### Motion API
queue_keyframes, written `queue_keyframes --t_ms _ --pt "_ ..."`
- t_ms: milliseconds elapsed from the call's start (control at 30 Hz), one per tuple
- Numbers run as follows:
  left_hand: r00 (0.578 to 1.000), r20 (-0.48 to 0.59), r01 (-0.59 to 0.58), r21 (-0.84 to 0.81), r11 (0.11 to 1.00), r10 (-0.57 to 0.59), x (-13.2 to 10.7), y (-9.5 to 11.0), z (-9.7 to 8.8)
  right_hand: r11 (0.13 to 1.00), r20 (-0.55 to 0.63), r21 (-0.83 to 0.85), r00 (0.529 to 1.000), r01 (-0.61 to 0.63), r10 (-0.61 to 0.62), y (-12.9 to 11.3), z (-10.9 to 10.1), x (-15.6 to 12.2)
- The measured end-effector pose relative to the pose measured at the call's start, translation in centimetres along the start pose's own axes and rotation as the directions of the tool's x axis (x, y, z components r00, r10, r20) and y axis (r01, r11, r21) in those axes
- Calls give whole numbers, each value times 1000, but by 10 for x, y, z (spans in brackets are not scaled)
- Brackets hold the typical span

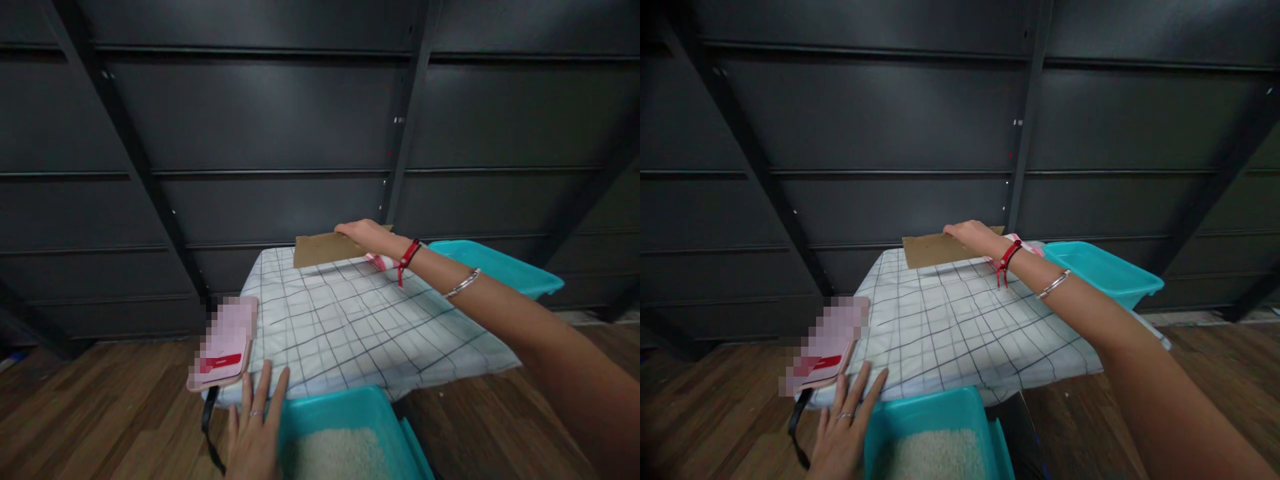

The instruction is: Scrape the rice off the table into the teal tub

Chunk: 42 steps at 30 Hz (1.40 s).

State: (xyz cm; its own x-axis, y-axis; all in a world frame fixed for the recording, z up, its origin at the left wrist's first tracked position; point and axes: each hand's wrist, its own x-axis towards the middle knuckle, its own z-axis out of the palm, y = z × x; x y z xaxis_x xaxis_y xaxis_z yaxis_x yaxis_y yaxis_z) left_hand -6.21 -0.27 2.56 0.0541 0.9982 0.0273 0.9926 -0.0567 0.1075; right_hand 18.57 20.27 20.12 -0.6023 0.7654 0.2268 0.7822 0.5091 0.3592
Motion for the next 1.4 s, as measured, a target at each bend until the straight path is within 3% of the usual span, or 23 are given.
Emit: queue_keyframes --t_ms 133,233,467,600,800,1100,1267,1400 --pt "999 -39 -10 25 1000 11 -1 1 0 999 9 -19 999 -39 39 -5 15 14" --pt "998 -65 -23 34 999 25 -1 0 3 999 55 -26 998 -30 31 -11 20 10" --pt "997 -72 16 30 999 -14 0 3 5 999 88 -32 996 31 -29 -28 -12 -16" --pt "999 -52 10 13 1000 -10 0 3 3 997 91 -64 995 -46 52 -25 -28 -21" --pt "999 -39 -1 -21 1000 0 1 2 2 986 178 -89 972 -141 155 -24 -22 -27" --pt "999 -34 22 -23 1000 -22 1 6 -1 1000 159 -17 987 -5 8 -72 -44 -30" --pt "999 5 39 6 999 -39 1 7 -4 996 117 -49 990 -70 75 -65 -50 -25" --pt "998 42 43 1 999 -43 2 7 -5 991 153 -51 979 -126 132 -58 -45 -30"
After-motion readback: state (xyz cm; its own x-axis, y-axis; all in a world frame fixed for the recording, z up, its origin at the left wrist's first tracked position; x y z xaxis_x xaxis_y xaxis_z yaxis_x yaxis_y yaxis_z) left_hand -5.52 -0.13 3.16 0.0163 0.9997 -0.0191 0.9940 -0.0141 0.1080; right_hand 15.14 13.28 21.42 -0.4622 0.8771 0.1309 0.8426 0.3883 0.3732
